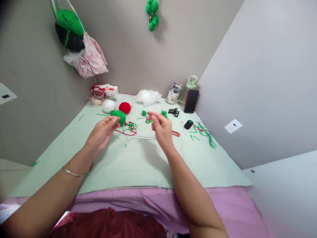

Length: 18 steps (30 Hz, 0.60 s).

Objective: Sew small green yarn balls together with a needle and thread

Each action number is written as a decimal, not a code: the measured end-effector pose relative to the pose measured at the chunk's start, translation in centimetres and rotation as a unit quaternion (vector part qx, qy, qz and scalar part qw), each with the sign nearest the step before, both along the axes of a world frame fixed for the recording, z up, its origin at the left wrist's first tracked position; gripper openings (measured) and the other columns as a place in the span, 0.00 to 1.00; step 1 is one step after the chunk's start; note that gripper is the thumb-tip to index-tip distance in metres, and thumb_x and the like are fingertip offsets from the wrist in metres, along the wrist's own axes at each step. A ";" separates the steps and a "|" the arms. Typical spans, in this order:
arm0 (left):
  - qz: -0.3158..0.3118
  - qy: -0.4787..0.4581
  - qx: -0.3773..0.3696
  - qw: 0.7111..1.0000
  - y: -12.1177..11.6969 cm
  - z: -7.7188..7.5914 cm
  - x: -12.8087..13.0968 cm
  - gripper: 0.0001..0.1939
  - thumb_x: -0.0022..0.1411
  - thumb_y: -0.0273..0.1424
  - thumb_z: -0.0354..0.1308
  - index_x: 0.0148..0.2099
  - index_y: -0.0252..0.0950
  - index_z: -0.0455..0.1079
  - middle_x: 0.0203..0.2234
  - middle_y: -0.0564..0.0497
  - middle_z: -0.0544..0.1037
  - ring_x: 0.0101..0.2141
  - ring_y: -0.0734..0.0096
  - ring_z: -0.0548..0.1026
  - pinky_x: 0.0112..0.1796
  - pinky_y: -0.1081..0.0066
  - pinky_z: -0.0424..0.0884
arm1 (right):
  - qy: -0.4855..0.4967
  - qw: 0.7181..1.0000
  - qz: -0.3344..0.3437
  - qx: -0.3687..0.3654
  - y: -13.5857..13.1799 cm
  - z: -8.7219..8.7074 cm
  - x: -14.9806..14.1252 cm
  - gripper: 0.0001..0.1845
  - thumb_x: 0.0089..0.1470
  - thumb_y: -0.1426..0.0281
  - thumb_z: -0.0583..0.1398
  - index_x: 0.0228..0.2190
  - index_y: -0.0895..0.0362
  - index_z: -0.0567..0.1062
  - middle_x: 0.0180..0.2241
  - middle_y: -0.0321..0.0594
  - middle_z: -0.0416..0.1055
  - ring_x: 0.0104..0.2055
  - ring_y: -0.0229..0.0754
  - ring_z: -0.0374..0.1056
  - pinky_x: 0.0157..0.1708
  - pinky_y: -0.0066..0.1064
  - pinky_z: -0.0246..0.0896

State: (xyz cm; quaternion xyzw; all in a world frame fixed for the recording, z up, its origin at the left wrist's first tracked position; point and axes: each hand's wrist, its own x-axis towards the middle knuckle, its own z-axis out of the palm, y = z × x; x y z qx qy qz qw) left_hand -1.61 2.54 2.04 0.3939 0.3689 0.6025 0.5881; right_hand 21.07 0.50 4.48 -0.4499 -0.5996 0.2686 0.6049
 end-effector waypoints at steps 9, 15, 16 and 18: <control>0.187 -0.156 -0.043 0.969 3.6 1.8 -8.7 0.07 0.63 0.19 0.59 0.33 0.34 0.70 0.30 0.55 0.77 0.32 0.80 0.71 0.46 0.71 0.69 | 0.369 0.921 -0.123 -0.023 3.5 0.8 12.9 0.09 0.50 0.74 0.62 0.36 0.57 0.73 0.32 0.37 0.77 0.19 0.26 0.57 0.14 0.16 0.46; 0.243 -0.193 -0.077 0.947 3.8 2.2 -11.5 0.09 0.68 0.20 0.51 0.34 0.32 0.68 0.28 0.53 0.76 0.31 0.79 0.70 0.41 0.72 0.69 | 0.282 0.947 -0.152 0.005 3.7 -0.9 19.8 0.09 0.54 0.72 0.60 0.24 0.55 0.68 0.25 0.33 0.69 0.21 0.29 0.55 0.18 0.21 0.52; 0.252 -0.194 -0.081 0.945 3.9 2.3 -11.9 0.09 0.68 0.21 0.51 0.34 0.32 0.68 0.27 0.53 0.75 0.31 0.78 0.70 0.40 0.73 0.69 | 0.262 0.952 -0.160 0.009 3.8 -1.2 20.7 0.12 0.54 0.72 0.60 0.22 0.54 0.65 0.23 0.32 0.66 0.20 0.30 0.53 0.18 0.23 0.51; 0.272 -0.194 -0.093 0.938 4.0 2.3 -12.5 0.09 0.68 0.21 0.50 0.34 0.33 0.68 0.25 0.53 0.73 0.30 0.77 0.68 0.38 0.74 0.68 | 0.243 0.954 -0.175 0.011 4.1 -1.7 22.2 0.16 0.53 0.72 0.61 0.19 0.52 0.62 0.19 0.30 0.60 0.19 0.31 0.48 0.18 0.27 0.48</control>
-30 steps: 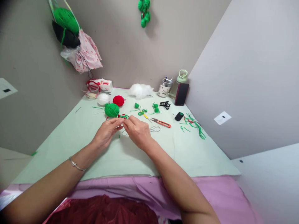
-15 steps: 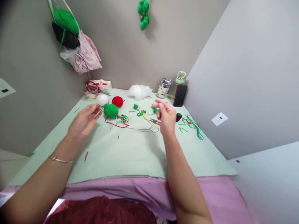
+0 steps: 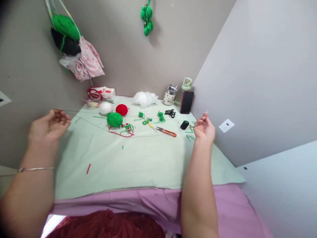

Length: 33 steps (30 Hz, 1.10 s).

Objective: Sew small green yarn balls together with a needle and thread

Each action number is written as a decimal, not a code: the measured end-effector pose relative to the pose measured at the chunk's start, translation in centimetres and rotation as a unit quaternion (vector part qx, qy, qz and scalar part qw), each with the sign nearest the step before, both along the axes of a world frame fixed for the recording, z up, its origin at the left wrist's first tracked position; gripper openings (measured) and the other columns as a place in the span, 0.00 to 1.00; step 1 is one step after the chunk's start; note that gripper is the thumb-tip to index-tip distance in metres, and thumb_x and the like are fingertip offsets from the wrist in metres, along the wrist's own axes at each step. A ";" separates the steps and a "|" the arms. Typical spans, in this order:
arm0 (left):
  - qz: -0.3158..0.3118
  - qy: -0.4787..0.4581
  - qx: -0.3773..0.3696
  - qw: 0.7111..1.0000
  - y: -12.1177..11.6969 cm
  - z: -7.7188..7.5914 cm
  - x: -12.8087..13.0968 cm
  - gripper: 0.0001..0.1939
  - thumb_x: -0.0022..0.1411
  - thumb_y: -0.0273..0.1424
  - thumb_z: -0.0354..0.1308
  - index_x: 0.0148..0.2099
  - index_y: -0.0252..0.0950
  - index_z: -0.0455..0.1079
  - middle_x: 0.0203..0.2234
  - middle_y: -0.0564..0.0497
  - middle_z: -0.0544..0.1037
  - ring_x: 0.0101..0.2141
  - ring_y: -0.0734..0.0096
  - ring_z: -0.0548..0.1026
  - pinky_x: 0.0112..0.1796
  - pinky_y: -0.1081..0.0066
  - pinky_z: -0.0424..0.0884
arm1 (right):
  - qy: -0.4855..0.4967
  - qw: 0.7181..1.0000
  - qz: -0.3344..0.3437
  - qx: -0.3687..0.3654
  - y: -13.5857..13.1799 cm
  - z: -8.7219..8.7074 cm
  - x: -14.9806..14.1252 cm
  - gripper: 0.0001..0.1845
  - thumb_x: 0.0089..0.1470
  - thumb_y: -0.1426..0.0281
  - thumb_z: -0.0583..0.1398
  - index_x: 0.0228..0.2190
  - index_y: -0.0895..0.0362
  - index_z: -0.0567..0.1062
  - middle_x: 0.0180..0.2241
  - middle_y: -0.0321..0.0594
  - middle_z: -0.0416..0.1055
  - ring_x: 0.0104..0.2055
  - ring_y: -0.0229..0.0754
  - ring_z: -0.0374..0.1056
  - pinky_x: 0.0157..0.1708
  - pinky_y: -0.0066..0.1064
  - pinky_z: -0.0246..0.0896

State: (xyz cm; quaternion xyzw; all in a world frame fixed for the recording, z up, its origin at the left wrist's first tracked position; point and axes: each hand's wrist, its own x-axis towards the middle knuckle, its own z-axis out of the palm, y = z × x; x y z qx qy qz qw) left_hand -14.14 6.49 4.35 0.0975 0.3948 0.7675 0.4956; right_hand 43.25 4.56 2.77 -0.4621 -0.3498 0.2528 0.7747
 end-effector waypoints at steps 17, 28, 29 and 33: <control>0.054 0.039 -0.001 0.998 0.5 -0.7 -1.1 0.10 0.65 0.18 0.50 0.32 0.33 0.66 0.24 0.54 0.70 0.28 0.77 0.66 0.37 0.74 0.66 | 0.011 0.993 -0.109 0.043 -1.0 -1.1 2.7 0.31 0.56 0.70 0.62 0.15 0.51 0.48 0.13 0.25 0.44 0.17 0.34 0.44 0.22 0.33 0.49; 0.011 0.160 0.086 0.983 0.1 -1.0 1.1 0.07 0.62 0.20 0.58 0.31 0.34 0.69 0.29 0.55 0.75 0.31 0.78 0.68 0.42 0.74 0.67 | -0.002 0.995 -0.039 0.093 -3.2 3.3 -1.1 0.08 0.43 0.69 0.69 0.22 0.52 0.74 0.21 0.33 0.62 0.18 0.30 0.48 0.15 0.28 0.40; -0.015 0.195 0.104 0.975 -0.2 -1.0 1.9 0.06 0.60 0.22 0.60 0.31 0.34 0.70 0.29 0.55 0.75 0.32 0.78 0.69 0.43 0.74 0.67 | -0.018 0.996 0.011 0.087 -3.7 3.7 -2.2 0.07 0.42 0.69 0.69 0.26 0.52 0.78 0.23 0.34 0.65 0.19 0.30 0.51 0.15 0.27 0.42; -0.139 0.391 0.181 0.892 -2.0 -0.1 5.4 0.04 0.58 0.31 0.66 0.34 0.36 0.76 0.35 0.53 0.78 0.38 0.72 0.70 0.48 0.70 0.65 | -0.219 0.935 0.275 -0.044 -5.3 4.6 -8.1 0.09 0.45 0.66 0.70 0.31 0.55 0.83 0.22 0.35 0.71 0.20 0.33 0.62 0.20 0.29 0.60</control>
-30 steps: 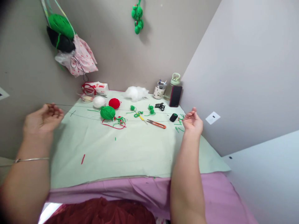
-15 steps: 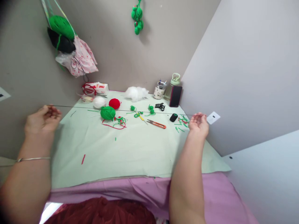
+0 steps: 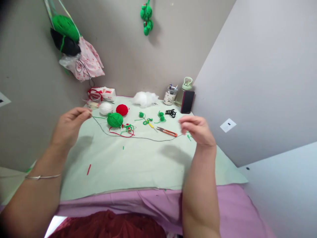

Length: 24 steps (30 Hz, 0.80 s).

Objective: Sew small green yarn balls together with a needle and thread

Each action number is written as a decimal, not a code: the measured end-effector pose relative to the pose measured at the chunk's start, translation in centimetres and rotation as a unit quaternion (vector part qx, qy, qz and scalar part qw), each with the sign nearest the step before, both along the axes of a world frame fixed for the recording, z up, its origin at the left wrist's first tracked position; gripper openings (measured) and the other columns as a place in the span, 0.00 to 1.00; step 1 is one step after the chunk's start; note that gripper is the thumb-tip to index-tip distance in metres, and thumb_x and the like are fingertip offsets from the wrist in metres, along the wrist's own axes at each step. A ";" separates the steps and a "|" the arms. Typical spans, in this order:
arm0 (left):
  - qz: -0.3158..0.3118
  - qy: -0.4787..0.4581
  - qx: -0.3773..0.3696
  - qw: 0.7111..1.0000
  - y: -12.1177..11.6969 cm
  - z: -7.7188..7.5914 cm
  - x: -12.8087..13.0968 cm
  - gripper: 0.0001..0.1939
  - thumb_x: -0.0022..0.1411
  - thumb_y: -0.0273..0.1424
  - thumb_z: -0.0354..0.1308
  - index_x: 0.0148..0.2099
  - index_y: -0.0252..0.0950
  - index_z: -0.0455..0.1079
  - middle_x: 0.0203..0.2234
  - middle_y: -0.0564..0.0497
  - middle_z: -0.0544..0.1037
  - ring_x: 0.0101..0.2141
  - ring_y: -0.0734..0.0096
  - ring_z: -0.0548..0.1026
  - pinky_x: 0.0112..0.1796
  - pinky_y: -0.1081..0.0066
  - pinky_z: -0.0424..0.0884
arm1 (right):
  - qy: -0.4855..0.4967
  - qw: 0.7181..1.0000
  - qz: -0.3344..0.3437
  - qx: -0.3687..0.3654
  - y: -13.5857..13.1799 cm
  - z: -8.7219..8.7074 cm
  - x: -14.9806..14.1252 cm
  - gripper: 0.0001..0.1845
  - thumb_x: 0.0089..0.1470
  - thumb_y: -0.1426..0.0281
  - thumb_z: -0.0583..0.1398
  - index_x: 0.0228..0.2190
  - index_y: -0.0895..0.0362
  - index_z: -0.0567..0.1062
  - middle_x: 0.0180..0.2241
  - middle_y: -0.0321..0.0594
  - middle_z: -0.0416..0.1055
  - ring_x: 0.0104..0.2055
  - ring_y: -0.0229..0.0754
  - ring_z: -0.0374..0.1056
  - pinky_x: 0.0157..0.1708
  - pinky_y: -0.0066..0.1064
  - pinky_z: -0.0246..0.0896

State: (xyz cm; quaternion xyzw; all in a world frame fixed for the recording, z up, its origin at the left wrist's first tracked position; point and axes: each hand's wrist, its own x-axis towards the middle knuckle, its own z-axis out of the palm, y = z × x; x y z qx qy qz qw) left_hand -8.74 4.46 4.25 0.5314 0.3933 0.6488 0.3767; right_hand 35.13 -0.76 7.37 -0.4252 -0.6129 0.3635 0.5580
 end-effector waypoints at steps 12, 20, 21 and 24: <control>-0.203 0.280 0.001 0.938 -3.1 2.1 7.9 0.11 0.63 0.39 0.60 0.32 0.38 0.74 0.35 0.50 0.75 0.40 0.65 0.72 0.47 0.65 0.65 | -0.039 0.948 0.281 -0.145 0.2 -2.4 -15.3 0.24 0.60 0.61 0.63 0.56 0.54 0.72 0.44 0.43 0.77 0.36 0.38 0.72 0.38 0.31 0.66; -0.320 0.081 -0.146 0.932 -2.2 -2.6 9.0 0.15 0.61 0.43 0.62 0.32 0.36 0.71 0.31 0.52 0.72 0.37 0.69 0.69 0.45 0.68 0.65 | -0.044 0.983 0.127 -0.126 1.2 -3.4 -14.7 0.13 0.53 0.60 0.66 0.28 0.58 0.78 0.24 0.34 0.68 0.27 0.34 0.57 0.30 0.28 0.54; -0.339 0.039 -0.169 0.925 -2.3 -3.1 9.2 0.16 0.61 0.44 0.62 0.32 0.35 0.71 0.31 0.52 0.71 0.37 0.69 0.69 0.45 0.68 0.65 | -0.047 0.984 0.120 -0.122 1.2 -3.5 -14.8 0.13 0.53 0.60 0.66 0.28 0.58 0.78 0.25 0.34 0.69 0.27 0.34 0.57 0.30 0.28 0.54; -0.372 -0.081 -0.212 0.900 -2.9 -3.7 9.9 0.17 0.60 0.43 0.65 0.30 0.35 0.70 0.32 0.51 0.70 0.38 0.70 0.69 0.45 0.68 0.68 | -0.054 0.985 0.118 -0.111 1.0 -3.6 -15.1 0.12 0.55 0.62 0.64 0.29 0.59 0.77 0.26 0.36 0.71 0.28 0.34 0.59 0.30 0.28 0.54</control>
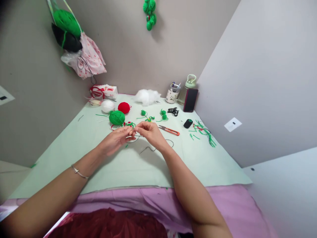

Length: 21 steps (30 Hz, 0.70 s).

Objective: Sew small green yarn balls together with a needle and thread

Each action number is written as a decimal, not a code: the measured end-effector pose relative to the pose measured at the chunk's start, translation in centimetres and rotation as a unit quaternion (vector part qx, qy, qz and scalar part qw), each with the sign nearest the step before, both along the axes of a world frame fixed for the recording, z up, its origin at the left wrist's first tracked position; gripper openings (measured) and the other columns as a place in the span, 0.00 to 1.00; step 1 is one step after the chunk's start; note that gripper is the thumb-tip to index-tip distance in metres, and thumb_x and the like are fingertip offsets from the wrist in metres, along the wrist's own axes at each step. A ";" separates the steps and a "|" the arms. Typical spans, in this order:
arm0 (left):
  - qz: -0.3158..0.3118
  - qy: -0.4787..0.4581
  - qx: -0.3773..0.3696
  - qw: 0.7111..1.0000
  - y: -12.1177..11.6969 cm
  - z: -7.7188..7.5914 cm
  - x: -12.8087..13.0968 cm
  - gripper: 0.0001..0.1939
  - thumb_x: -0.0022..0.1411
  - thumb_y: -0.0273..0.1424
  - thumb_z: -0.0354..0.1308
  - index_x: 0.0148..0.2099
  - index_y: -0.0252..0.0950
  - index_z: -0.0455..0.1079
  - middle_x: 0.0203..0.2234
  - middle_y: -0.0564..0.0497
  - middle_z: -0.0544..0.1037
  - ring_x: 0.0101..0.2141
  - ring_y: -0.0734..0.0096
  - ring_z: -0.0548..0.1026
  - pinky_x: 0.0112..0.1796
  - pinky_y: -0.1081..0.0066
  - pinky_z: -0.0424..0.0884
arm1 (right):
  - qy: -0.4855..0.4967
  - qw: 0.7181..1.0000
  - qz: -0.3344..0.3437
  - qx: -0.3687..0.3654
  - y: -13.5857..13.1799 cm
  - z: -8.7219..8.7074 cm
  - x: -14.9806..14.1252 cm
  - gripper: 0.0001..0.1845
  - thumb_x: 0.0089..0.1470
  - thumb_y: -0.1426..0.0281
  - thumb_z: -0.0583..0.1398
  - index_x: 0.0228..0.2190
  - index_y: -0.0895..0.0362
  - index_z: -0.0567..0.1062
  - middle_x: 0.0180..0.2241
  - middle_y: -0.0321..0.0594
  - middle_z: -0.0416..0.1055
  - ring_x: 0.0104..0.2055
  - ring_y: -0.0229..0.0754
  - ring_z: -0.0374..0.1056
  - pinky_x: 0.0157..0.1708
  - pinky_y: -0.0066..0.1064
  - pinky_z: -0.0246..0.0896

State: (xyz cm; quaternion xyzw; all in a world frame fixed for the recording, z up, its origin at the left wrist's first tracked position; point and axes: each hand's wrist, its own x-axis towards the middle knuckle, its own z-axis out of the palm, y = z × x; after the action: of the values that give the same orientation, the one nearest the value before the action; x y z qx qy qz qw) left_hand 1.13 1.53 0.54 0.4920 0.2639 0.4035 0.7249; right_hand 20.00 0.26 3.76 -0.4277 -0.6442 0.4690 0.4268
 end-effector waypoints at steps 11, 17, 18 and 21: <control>0.075 -0.041 -0.097 0.992 0.3 -0.3 -0.3 0.11 0.49 0.33 0.74 0.33 0.34 0.79 0.35 0.50 0.77 0.39 0.73 0.73 0.49 0.70 0.69 | -0.075 0.995 -0.036 0.046 -0.1 -0.2 -0.9 0.13 0.56 0.62 0.62 0.27 0.59 0.76 0.24 0.35 0.68 0.27 0.35 0.57 0.28 0.28 0.51; 0.131 -0.016 -0.074 0.989 0.4 -0.5 -0.1 0.12 0.50 0.38 0.73 0.34 0.36 0.81 0.40 0.47 0.81 0.45 0.64 0.75 0.51 0.66 0.69 | -0.207 0.965 -0.034 0.160 -0.3 -1.9 -2.0 0.13 0.63 0.67 0.58 0.31 0.58 0.79 0.27 0.37 0.74 0.28 0.36 0.62 0.31 0.28 0.54; 0.150 0.011 -0.042 0.988 0.4 -0.6 -0.1 0.12 0.51 0.38 0.72 0.35 0.36 0.81 0.41 0.46 0.81 0.47 0.62 0.75 0.52 0.64 0.69 | -0.238 0.953 -0.034 0.185 -0.4 -2.1 -2.1 0.13 0.64 0.68 0.57 0.32 0.57 0.79 0.28 0.38 0.75 0.28 0.36 0.63 0.32 0.28 0.54; 0.222 0.120 0.118 0.960 0.4 -1.2 -0.1 0.10 0.58 0.38 0.66 0.37 0.37 0.81 0.45 0.45 0.81 0.50 0.58 0.75 0.53 0.60 0.69 | -0.303 0.927 -0.033 0.219 -0.4 -2.4 -2.2 0.12 0.65 0.70 0.56 0.34 0.57 0.79 0.29 0.39 0.76 0.29 0.37 0.65 0.33 0.28 0.53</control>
State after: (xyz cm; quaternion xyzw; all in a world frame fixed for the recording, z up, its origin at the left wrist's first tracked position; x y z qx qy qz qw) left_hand 1.06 1.97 -0.68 0.5482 0.4022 0.5204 0.5166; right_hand 17.81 -0.15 1.41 -0.4665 -0.8150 0.1493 0.3097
